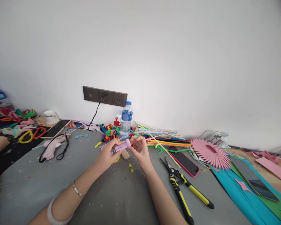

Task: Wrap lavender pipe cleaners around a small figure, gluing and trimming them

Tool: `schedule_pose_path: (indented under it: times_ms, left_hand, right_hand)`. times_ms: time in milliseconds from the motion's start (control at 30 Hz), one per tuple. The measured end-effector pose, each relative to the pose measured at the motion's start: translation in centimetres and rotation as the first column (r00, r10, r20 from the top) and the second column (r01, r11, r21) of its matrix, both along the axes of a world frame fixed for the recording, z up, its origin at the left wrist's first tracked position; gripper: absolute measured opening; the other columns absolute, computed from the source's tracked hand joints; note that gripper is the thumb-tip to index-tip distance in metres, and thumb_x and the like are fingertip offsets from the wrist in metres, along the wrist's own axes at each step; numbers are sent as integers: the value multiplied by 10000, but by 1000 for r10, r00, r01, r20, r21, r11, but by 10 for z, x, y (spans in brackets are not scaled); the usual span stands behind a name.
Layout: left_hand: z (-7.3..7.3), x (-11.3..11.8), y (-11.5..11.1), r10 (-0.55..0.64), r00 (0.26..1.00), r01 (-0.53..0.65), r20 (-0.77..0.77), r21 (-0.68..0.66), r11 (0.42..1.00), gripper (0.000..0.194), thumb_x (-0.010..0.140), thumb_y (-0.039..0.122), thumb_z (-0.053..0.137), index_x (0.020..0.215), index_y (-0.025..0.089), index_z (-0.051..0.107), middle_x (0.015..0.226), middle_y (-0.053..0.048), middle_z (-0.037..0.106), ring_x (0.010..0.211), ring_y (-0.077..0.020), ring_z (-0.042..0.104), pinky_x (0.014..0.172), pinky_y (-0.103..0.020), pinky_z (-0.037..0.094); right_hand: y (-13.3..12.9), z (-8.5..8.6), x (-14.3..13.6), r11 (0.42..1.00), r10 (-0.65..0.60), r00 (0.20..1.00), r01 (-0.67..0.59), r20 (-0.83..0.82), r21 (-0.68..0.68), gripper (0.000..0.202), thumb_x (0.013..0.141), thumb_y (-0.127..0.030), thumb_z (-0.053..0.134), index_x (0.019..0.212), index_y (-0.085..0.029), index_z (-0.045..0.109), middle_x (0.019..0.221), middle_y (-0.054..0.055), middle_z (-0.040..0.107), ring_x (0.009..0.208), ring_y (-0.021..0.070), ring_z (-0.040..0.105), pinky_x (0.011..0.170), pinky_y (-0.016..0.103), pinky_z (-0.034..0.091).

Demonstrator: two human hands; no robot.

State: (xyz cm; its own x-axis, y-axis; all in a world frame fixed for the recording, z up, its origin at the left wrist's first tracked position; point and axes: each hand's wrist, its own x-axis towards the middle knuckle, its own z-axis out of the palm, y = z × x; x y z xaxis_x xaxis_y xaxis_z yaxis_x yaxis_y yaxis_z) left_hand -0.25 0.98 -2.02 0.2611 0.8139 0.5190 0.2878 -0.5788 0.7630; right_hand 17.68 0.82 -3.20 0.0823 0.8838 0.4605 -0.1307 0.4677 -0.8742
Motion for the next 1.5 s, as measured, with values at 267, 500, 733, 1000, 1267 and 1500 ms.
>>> schedule_pose_path:
  times_ms: [267,500,733,1000,1267,1500]
  left_hand:
    - [1,-2,3,-59,996,65,60,-110,992,140,842,308,645,893,212,557,976,-62,714,952,-201,689,812,-308,557]
    - [3,-2,3,-96,992,107,84,-137,985,136,841,288,648,912,216,556,1025,-66,706,982,-199,678,843,-319,550]
    - [16,0,-4,-187,968,230,169,-288,930,255,824,407,692,914,215,550,882,-13,635,794,-146,631,721,-267,555]
    - [21,4,-7,-202,944,291,260,-372,882,344,758,470,747,846,210,539,793,19,581,690,-123,593,629,-246,554]
    - [10,7,-5,-103,953,194,286,-312,930,341,767,403,738,1018,206,617,1028,-70,663,920,-202,652,622,-235,567]
    - [14,9,-7,-43,945,168,325,-369,914,401,759,481,751,1024,199,648,1090,-70,652,856,-182,643,625,-251,576]
  right_hand:
    - [-7,8,4,999,41,980,-42,194,1,401,819,-350,739,1181,-265,588,1103,71,666,951,226,644,803,355,506]
    - [-13,17,6,996,47,958,-66,283,57,185,858,-300,683,1030,-243,646,1006,46,656,962,216,617,836,340,494]
    - [-15,25,8,996,48,960,-66,277,55,197,836,-374,692,961,-228,646,945,45,659,907,214,617,796,333,500]
    - [-12,15,2,996,80,990,-73,116,-59,283,790,-479,748,910,-227,703,911,53,712,855,231,650,769,357,527]
    - [-12,15,0,986,107,991,-95,85,-139,301,779,-485,756,933,-229,719,953,53,727,888,235,659,801,357,522]
    - [-11,13,-1,992,63,994,-52,92,-119,249,791,-430,762,929,-226,727,936,49,730,864,226,641,783,355,495]
